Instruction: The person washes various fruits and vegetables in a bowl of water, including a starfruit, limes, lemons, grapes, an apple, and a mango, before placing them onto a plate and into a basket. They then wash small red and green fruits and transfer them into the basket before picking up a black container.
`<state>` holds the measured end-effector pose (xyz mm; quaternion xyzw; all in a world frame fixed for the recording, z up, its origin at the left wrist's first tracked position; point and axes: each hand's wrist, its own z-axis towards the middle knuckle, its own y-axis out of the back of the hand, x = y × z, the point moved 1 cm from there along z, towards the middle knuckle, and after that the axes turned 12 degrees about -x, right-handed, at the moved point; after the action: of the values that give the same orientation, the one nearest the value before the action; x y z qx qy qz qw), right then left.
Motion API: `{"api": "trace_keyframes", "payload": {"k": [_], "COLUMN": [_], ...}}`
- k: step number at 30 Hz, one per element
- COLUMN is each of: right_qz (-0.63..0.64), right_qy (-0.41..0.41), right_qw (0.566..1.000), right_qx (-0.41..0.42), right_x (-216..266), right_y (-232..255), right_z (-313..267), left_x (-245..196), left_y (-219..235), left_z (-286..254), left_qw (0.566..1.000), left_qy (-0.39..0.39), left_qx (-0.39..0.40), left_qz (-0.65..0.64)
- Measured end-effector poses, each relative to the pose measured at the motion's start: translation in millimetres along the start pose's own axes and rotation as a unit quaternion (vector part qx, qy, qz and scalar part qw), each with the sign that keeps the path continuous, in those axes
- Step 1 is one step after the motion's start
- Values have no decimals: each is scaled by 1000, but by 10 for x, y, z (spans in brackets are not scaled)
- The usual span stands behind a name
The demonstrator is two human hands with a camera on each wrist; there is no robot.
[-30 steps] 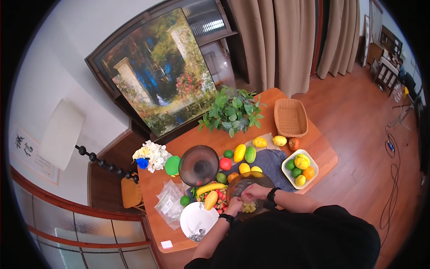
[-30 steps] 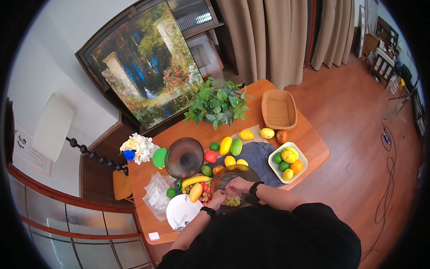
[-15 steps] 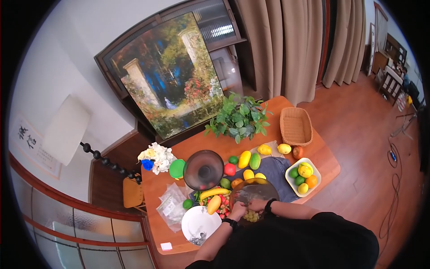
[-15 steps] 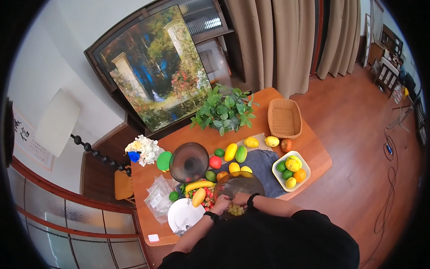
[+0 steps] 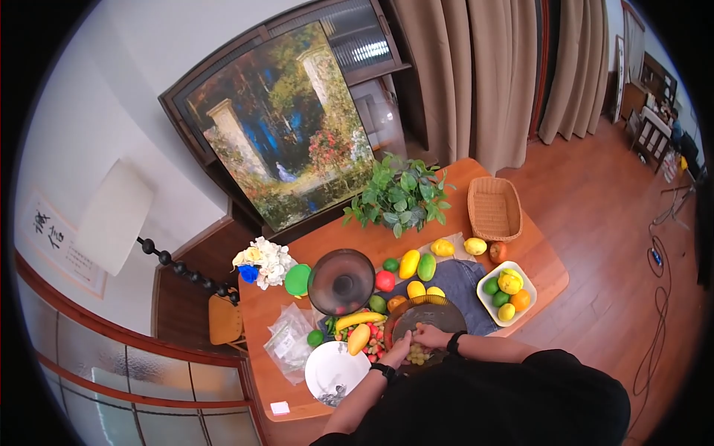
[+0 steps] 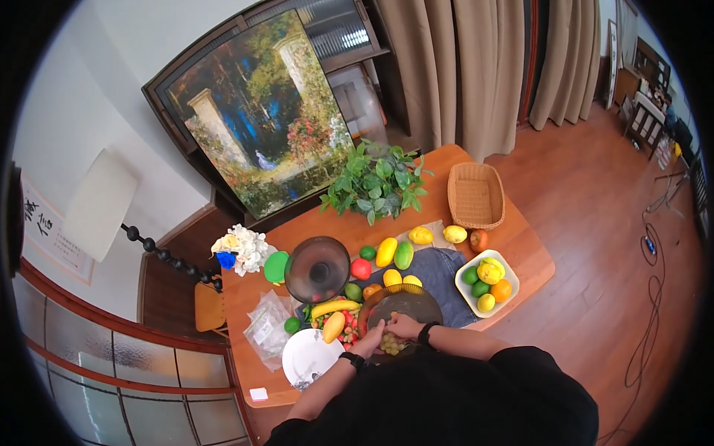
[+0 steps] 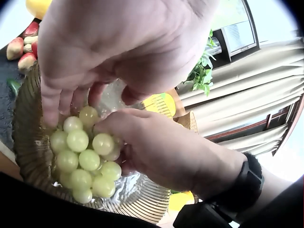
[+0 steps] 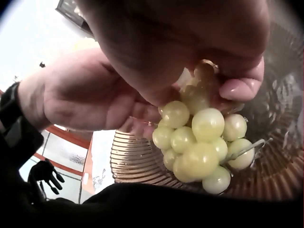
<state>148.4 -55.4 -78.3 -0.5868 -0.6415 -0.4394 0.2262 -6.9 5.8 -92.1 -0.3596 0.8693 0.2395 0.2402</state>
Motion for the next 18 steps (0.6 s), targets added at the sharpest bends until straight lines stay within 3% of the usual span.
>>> {"api": "trace_keyframes", "payload": {"k": [1,2,3,5,8,9,11,15,17,18], "right_qz": [155,215,214,234,271,270,120,126,56,57], "right_qy": [-78,-105,-105,-54,-69,-68,-8,-28,38,38], "right_qw": [983,967,967,965,948,948,983,988,998,998], "right_qx": [54,89,88,105,150,151,137,88,7,7], "right_x": [69,49,9,-63,-85,-33,122,162,-43,-18], "right_y": [42,39,36,28,27,44,112,88,-4,-1], "right_z": [-80,-93,-92,-93,-101,-125,-162,-99,64,52], "left_x": [-153,-243,-208,-79,-193,-201,-223,-182,-73,-114], "left_y": [32,59,79,97,148,156,170,174,132,117], "left_z": [-204,-315,-237,2,-139,-155,-161,-189,-64,-95], "left_qw": [999,998,998,996,997,997,998,999,997,997], "left_qy": [22,43,42,34,37,36,-3,-16,-41,-41], "left_qx": [2,5,6,79,72,72,37,42,53,53], "left_qz": [-24,-49,-49,10,-15,-15,44,-19,-37,-36]}}
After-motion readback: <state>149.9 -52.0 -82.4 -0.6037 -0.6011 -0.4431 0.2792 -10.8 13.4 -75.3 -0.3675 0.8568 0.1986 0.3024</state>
